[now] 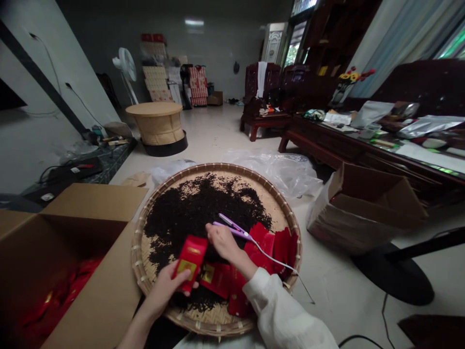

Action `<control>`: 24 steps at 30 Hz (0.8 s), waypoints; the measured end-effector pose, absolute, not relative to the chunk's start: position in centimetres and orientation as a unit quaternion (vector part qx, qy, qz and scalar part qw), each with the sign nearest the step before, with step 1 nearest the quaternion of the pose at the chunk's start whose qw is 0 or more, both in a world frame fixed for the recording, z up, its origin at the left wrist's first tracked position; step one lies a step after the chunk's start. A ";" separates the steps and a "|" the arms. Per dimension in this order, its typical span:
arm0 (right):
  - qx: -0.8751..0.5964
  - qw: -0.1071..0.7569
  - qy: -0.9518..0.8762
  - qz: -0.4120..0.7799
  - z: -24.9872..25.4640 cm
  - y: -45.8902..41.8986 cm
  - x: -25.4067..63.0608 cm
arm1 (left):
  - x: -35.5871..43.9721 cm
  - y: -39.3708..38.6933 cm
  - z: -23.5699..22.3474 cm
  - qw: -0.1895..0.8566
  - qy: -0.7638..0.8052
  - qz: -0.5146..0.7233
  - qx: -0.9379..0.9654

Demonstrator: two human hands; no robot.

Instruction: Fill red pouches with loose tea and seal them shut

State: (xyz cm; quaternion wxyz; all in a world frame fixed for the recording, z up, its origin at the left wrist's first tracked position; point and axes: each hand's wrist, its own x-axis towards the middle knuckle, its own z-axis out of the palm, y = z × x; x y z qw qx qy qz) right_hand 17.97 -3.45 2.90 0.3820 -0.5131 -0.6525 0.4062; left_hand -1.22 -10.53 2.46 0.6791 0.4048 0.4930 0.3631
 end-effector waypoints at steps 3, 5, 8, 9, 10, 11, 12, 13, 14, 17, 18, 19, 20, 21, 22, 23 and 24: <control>-0.546 0.371 -0.596 0.457 2.9 -3.0 19.4 | -5.0 -9.5 4.5 0.543 0.490 0.619 0.286; -0.567 0.332 -0.605 0.449 2.9 -3.2 20.1 | -7.0 -8.9 5.6 0.413 0.445 0.764 0.217; -0.576 0.185 -0.709 0.363 3.0 -4.7 19.9 | -7.3 -8.6 5.6 0.379 0.430 0.802 0.166; -0.574 0.116 -0.747 0.316 2.8 -5.4 19.5 | -6.7 -8.7 5.2 0.410 0.444 0.777 0.178; -0.573 0.045 -0.773 0.268 2.6 -6.3 19.0 | -5.8 -8.9 4.6 0.465 0.463 0.725 0.209; -0.576 -0.014 -0.787 0.223 2.3 -7.1 18.3 | -4.8 -9.2 3.8 0.515 0.486 0.662 0.246; -0.577 -0.056 -0.794 0.182 1.9 -7.9 17.7 | -3.7 -9.4 3.1 0.558 0.509 0.587 0.291; -0.582 -0.085 -0.794 0.152 1.5 -8.6 17.1 | -2.7 -9.7 2.3 0.592 0.523 0.508 0.343; -0.587 -0.097 -0.793 0.131 1.0 -9.1 16.5 | -1.8 -10.0 1.7 0.605 0.529 0.440 0.402; -0.589 -0.086 -0.798 0.093 0.1 -10.1 15.8 | 0.0 -10.4 0.3 0.536 0.511 0.289 0.606; -0.591 -0.079 -0.798 0.086 -0.1 -10.1 15.8 | 0.3 -10.5 0.0 0.493 0.502 0.258 0.662; -0.595 -0.074 -0.796 0.082 -0.2 -10.2 15.8 | 0.5 -10.5 -0.2 0.454 0.490 0.233 0.706; -0.601 -0.072 -0.792 0.082 -0.2 -10.1 15.9 | 0.7 -10.5 -0.4 0.422 0.480 0.212 0.739; -0.606 -0.072 -0.787 0.087 -0.1 -10.1 16.0 | 0.8 -10.5 -0.5 0.398 0.472 0.197 0.762; -0.611 -0.071 -0.783 0.092 -0.1 -10.0 16.1 | 1.0 -10.5 -0.5 0.381 0.464 0.186 0.778; -0.614 -0.070 -0.781 0.097 0.0 -9.9 16.2 | 1.2 -10.5 -0.5 0.364 0.460 0.178 0.790; -0.614 -0.066 -0.780 0.098 0.2 -9.8 16.4 | 1.4 -10.5 -0.4 0.346 0.459 0.175 0.800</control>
